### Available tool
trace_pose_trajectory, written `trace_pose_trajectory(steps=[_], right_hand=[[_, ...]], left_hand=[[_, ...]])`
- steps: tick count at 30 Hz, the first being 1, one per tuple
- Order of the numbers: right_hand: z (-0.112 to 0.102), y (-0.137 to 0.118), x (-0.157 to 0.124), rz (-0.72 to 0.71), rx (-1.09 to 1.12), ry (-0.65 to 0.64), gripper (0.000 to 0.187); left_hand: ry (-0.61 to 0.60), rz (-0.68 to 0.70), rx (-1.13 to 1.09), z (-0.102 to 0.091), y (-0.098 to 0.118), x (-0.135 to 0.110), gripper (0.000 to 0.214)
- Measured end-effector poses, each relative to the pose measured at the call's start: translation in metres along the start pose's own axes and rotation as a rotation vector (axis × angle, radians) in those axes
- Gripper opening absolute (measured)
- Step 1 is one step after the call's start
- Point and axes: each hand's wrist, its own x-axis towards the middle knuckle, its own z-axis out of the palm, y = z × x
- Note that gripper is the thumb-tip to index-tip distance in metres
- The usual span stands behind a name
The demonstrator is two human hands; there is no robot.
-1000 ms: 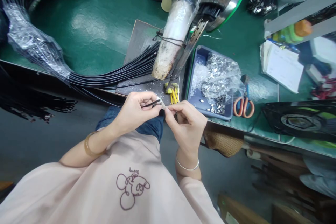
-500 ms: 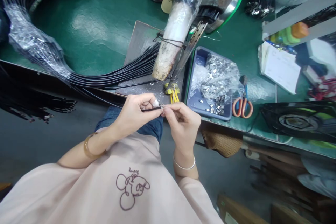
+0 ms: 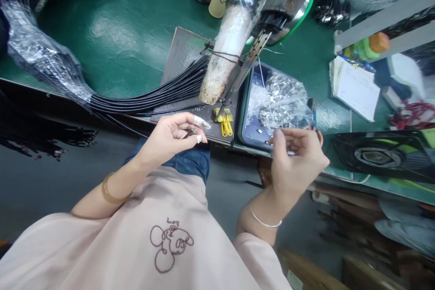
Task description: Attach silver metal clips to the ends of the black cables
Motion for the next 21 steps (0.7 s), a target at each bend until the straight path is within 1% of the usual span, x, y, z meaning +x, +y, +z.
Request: trace_pose_trajectory(steps=[2,5,9,11,13,16,18,19,21], right_hand=[[-0.006,0.014,0.012,0.006,-0.083,-0.145,0.022],[-0.006,0.030,0.025,0.015,-0.088,-0.312,0.025],[0.001,0.039,0.037,0.026,-0.070,-0.466,0.027],[0.003,0.039,0.040,0.029,-0.069,-0.507,0.026],[0.004,0.034,0.039,0.024,-0.072,-0.471,0.023],[0.002,0.017,0.029,0.003,-0.020,-0.290,0.015],[0.002,0.000,0.018,0.013,0.107,-0.191,0.014],[0.002,-0.009,0.012,0.025,0.200,-0.175,0.016],[0.006,-0.027,-0.001,0.023,0.388,-0.206,0.019]], left_hand=[[-0.002,-0.012,-0.030,-0.001,-0.002,0.001,0.017],[-0.012,-0.055,-0.049,-0.001,-0.002,0.002,0.018],[-0.024,-0.077,-0.076,-0.001,0.000,0.003,0.016],[-0.020,-0.097,-0.097,-0.001,-0.001,0.004,0.016],[-0.017,-0.129,-0.110,-0.001,-0.002,0.004,0.019],[0.006,-0.143,-0.111,0.001,-0.004,0.004,0.027],[0.033,-0.111,-0.092,0.004,-0.004,0.004,0.026],[0.043,-0.087,-0.075,0.005,-0.004,0.004,0.024],[0.055,-0.035,-0.032,0.008,-0.003,0.004,0.020]])
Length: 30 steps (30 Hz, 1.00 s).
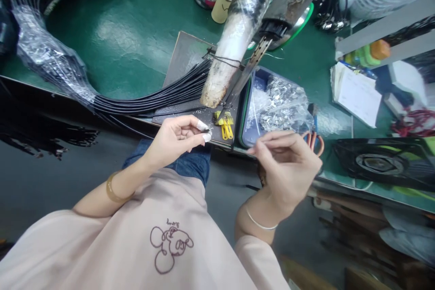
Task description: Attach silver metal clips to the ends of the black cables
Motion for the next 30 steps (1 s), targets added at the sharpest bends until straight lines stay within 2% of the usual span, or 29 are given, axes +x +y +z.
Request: trace_pose_trajectory(steps=[2,6,9,13,15,18,23,27,30], right_hand=[[0.015,-0.009,-0.009,-0.029,0.062,-0.020,0.018],[0.043,-0.012,-0.019,-0.202,-0.020,0.129,0.011],[0.053,-0.008,-0.019,-0.167,0.098,0.133,0.010],[0.055,-0.008,-0.019,-0.005,0.258,0.018,0.007],[0.054,-0.008,-0.019,0.030,0.273,0.014,0.008],[0.052,-0.006,-0.018,0.014,0.244,0.075,0.008],[0.050,-0.007,-0.016,-0.009,0.242,-0.073,0.015],[0.053,-0.008,-0.017,0.000,0.270,-0.061,0.015],[0.055,-0.007,-0.017,0.010,0.296,-0.074,0.015]], left_hand=[[-0.005,0.039,0.052,0.003,0.002,-0.001,0.016],[-0.054,0.064,0.159,0.007,0.008,-0.005,0.013],[-0.080,0.096,0.205,0.008,0.010,-0.006,0.014],[-0.089,0.102,0.240,0.008,0.007,-0.006,0.015],[-0.086,0.101,0.262,0.008,0.005,-0.005,0.015],[-0.085,0.119,0.277,0.008,0.003,-0.004,0.013],[-0.044,0.200,0.283,0.009,0.002,-0.003,0.013],[-0.004,0.328,0.402,0.008,0.000,-0.003,0.010],[-0.023,0.420,0.484,0.004,0.000,-0.003,0.009]])
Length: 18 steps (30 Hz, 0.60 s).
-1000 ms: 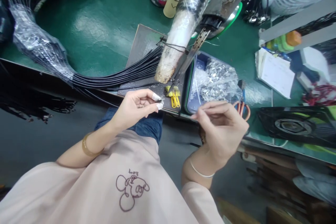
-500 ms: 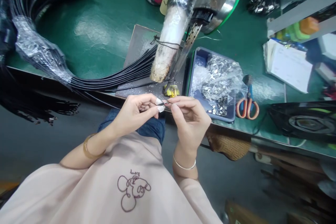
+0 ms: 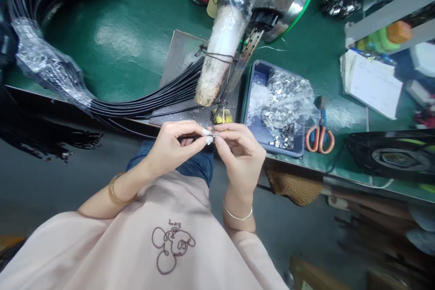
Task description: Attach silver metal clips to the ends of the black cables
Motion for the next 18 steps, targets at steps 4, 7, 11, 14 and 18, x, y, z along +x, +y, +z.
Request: trace_pose_trajectory(steps=[4,7,11,14,18], right_hand=[[-0.003,0.002,0.001,-0.009,-0.010,-0.020,0.014],[-0.001,0.001,-0.001,-0.029,-0.054,-0.029,0.013],[0.011,0.002,-0.010,-0.237,-0.296,0.132,0.016],[0.016,0.004,-0.014,-0.412,-0.459,0.215,0.023],[0.007,0.005,-0.010,-0.331,-0.366,0.194,0.022]], left_hand=[[-0.014,0.105,0.065,-0.004,-0.001,0.000,0.008],[-0.032,0.110,0.098,-0.002,-0.001,-0.002,0.010],[-0.081,-0.069,-0.009,0.003,0.003,-0.006,0.023],[-0.083,-0.187,-0.134,0.003,0.005,-0.006,0.021],[-0.039,-0.236,-0.231,-0.001,0.005,-0.001,0.010]])
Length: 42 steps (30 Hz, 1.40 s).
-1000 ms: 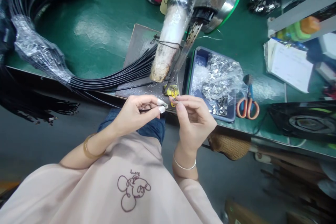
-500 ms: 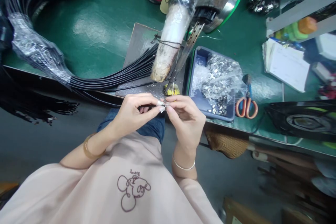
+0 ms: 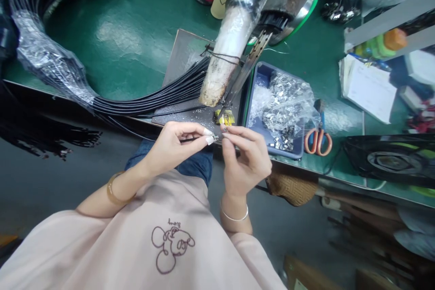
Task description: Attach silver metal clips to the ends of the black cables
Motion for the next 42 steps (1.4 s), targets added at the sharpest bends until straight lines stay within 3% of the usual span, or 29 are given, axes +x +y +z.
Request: trace_pose_trajectory(steps=[8,11,16,22,27,35,42], right_hand=[[-0.014,-0.001,0.008,-0.035,-0.005,-0.234,0.019],[-0.011,0.001,0.005,-0.067,-0.052,-0.175,0.019],[-0.011,0.003,0.005,-0.124,-0.102,0.076,0.026],[-0.010,0.001,0.001,-0.108,0.060,-0.049,0.022],[-0.004,0.003,-0.002,0.105,0.251,-0.063,0.017],[-0.003,0.010,-0.002,0.182,0.320,0.008,0.010],[-0.002,0.008,0.002,-0.037,0.072,-0.096,0.018]], left_hand=[[0.007,-0.054,-0.011,0.002,0.000,0.001,0.005],[-0.008,-0.073,0.004,0.004,0.000,0.002,0.008],[-0.025,-0.113,-0.035,0.003,0.001,0.007,0.009],[-0.016,-0.141,-0.088,0.001,0.001,0.009,0.008],[0.001,-0.133,-0.064,0.003,0.001,0.008,0.006],[-0.008,-0.159,-0.076,0.002,0.003,0.011,0.006],[0.028,-0.104,-0.026,0.001,0.002,0.014,0.013]])
